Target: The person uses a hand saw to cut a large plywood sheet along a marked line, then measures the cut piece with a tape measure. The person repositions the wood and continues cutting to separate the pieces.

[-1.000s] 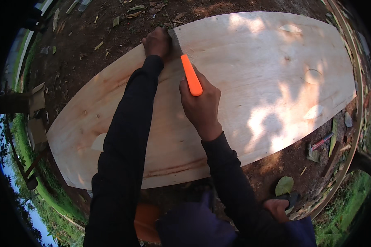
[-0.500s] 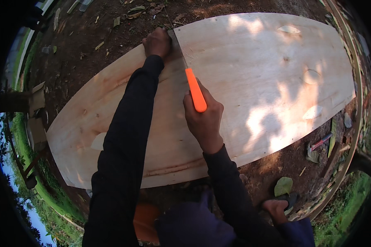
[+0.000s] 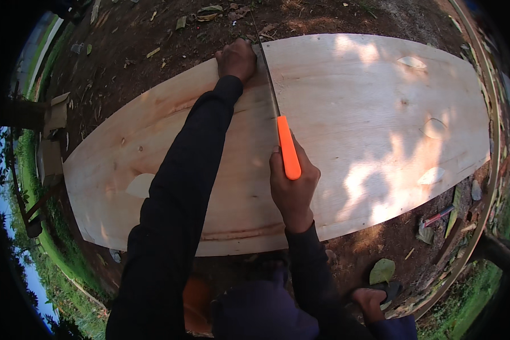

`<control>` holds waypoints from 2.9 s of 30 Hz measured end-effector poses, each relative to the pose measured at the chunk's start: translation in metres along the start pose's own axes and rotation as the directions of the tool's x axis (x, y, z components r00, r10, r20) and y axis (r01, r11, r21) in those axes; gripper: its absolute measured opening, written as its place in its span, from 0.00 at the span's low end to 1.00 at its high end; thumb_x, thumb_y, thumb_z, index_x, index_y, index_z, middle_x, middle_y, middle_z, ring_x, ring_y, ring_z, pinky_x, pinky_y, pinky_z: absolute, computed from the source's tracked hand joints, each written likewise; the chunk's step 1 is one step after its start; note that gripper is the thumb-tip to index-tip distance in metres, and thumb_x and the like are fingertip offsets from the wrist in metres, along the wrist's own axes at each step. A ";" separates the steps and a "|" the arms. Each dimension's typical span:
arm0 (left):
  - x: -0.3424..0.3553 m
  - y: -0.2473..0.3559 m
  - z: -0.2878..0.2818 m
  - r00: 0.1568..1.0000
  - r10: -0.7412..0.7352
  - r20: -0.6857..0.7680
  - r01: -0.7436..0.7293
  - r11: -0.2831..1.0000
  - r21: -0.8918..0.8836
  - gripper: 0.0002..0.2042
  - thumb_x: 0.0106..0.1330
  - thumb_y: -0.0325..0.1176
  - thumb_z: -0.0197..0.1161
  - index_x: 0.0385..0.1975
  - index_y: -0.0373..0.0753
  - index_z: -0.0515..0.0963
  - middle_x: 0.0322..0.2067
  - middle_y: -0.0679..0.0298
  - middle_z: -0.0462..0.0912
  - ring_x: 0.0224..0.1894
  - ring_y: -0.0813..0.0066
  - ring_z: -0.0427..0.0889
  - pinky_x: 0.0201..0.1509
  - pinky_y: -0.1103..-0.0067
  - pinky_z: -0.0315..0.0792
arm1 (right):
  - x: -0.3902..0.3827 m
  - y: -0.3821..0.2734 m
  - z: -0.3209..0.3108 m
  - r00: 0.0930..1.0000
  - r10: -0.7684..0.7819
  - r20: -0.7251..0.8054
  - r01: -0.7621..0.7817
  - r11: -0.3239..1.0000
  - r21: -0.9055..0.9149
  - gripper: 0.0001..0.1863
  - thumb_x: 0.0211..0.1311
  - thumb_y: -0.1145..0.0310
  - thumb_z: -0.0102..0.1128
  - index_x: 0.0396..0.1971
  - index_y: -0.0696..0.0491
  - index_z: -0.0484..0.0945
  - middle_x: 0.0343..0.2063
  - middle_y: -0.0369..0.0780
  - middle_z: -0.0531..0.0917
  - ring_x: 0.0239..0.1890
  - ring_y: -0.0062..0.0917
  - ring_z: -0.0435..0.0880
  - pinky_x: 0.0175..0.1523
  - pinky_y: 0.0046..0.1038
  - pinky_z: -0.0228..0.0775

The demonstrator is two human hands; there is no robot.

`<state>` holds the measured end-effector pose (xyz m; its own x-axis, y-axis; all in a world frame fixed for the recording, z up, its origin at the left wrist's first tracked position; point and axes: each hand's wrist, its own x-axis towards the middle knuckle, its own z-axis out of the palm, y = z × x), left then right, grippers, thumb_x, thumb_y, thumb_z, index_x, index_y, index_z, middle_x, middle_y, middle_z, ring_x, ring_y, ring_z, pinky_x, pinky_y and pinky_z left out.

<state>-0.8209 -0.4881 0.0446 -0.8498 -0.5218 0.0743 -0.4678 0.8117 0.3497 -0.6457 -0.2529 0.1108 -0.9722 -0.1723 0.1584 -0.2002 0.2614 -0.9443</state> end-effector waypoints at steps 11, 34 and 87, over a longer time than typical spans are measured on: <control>-0.002 -0.001 0.002 0.998 0.021 -0.052 -0.021 1.000 0.002 0.20 0.79 0.43 0.46 0.42 0.36 0.83 0.44 0.48 0.88 0.53 0.48 0.83 0.63 0.55 0.64 | -0.085 -0.019 -0.072 0.993 0.019 0.118 0.001 0.987 -0.163 0.27 0.61 0.77 0.67 0.61 0.69 0.76 0.41 0.52 0.89 0.35 0.32 0.92 0.41 0.28 0.83; 0.000 0.001 -0.002 0.999 0.026 -0.031 -0.026 0.999 -0.024 0.19 0.79 0.42 0.46 0.41 0.36 0.83 0.41 0.47 0.88 0.52 0.46 0.83 0.61 0.54 0.65 | 0.041 -0.014 0.002 0.993 0.054 0.101 -0.051 0.998 -0.027 0.23 0.64 0.74 0.64 0.59 0.63 0.79 0.28 0.43 0.87 0.26 0.29 0.87 0.35 0.28 0.79; -0.138 -0.040 -0.018 0.985 0.130 -0.115 -0.132 0.991 -0.010 0.23 0.80 0.40 0.46 0.70 0.42 0.71 0.74 0.54 0.67 0.79 0.50 0.57 0.79 0.45 0.44 | -0.082 -0.047 -0.089 0.978 0.171 0.122 -0.163 0.984 -0.072 0.26 0.60 0.76 0.68 0.59 0.67 0.77 0.38 0.52 0.89 0.32 0.38 0.91 0.39 0.31 0.83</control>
<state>-0.6802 -0.4535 0.0370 -0.8700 -0.4382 0.2260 -0.3488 0.8709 0.3462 -0.5676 -0.1663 0.1681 -0.9699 -0.2399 -0.0421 -0.0469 0.3536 -0.9342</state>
